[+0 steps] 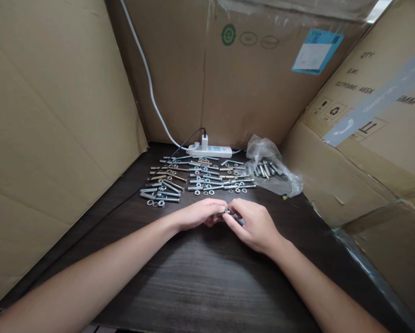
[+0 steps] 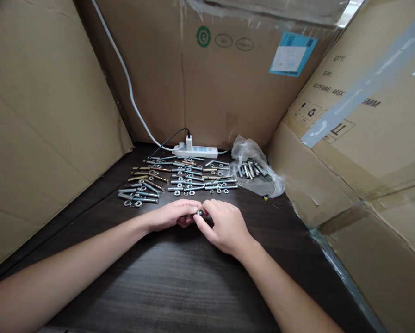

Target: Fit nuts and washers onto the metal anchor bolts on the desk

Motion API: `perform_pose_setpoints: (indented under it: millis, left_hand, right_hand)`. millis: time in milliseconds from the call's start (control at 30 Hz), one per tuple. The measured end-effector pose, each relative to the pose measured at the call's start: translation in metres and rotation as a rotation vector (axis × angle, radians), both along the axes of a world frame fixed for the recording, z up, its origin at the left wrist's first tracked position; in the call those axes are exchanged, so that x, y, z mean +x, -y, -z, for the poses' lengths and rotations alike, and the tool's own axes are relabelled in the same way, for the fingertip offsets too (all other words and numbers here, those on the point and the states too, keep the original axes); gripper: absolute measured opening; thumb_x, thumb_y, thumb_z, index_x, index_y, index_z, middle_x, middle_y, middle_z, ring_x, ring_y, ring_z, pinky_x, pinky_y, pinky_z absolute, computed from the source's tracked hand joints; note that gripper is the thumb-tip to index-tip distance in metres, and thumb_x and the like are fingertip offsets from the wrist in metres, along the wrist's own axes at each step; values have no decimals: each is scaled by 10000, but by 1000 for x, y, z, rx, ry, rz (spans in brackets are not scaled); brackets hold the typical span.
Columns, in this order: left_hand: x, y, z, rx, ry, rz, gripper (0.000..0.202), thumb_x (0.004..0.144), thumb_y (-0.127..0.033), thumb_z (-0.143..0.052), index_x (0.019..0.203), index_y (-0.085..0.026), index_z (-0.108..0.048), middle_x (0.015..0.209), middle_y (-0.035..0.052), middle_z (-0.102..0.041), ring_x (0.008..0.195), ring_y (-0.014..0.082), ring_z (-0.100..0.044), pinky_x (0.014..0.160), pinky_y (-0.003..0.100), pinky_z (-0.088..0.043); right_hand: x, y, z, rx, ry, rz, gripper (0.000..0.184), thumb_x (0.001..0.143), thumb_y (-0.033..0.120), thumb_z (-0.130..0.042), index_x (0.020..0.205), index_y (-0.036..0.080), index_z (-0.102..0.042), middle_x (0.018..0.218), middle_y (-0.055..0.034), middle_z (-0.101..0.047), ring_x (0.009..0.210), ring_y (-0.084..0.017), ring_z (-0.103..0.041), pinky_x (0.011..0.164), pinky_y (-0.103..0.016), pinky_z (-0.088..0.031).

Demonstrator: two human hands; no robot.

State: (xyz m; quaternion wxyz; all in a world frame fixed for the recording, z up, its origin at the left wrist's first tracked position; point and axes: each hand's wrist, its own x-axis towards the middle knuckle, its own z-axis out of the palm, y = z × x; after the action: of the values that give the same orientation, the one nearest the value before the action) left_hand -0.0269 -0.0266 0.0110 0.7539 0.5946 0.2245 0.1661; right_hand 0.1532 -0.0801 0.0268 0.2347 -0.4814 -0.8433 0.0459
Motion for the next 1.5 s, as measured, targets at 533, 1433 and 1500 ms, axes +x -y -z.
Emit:
perform_pose_setpoints:
  millis: [533, 1433, 1500]
  left_hand:
    - [0, 1, 0, 18, -17, -6, 244, 808, -382, -511, 839, -140, -522, 638, -49, -336, 553, 78, -251, 494, 203, -185]
    - [2, 3, -4, 132, -67, -4, 267, 803, -408, -460, 777, -143, -481, 648, -36, -362, 566, 89, -286, 502, 212, -224]
    - [2, 3, -4, 124, -71, -8, 283, 810, -428, -450, 782, -147, -468, 644, -40, -351, 560, 88, -278, 499, 210, -219]
  right_hand:
    - [-1, 1, 0, 7, -9, 0, 253, 890, 348, -465, 695, 187, -459, 640, 6, -503, 588, -125, -445, 589, -250, -297]
    - [-1, 0, 1, 20, 12, -5, 312, 910, 334, -431, 637, 184, -436, 589, 14, -467, 564, -118, -426, 574, -253, -272]
    - [-1, 0, 0, 13, 16, 12, 297, 905, 342, -436, 653, 185, -444, 606, 10, -481, 575, -121, -436, 581, -252, -279]
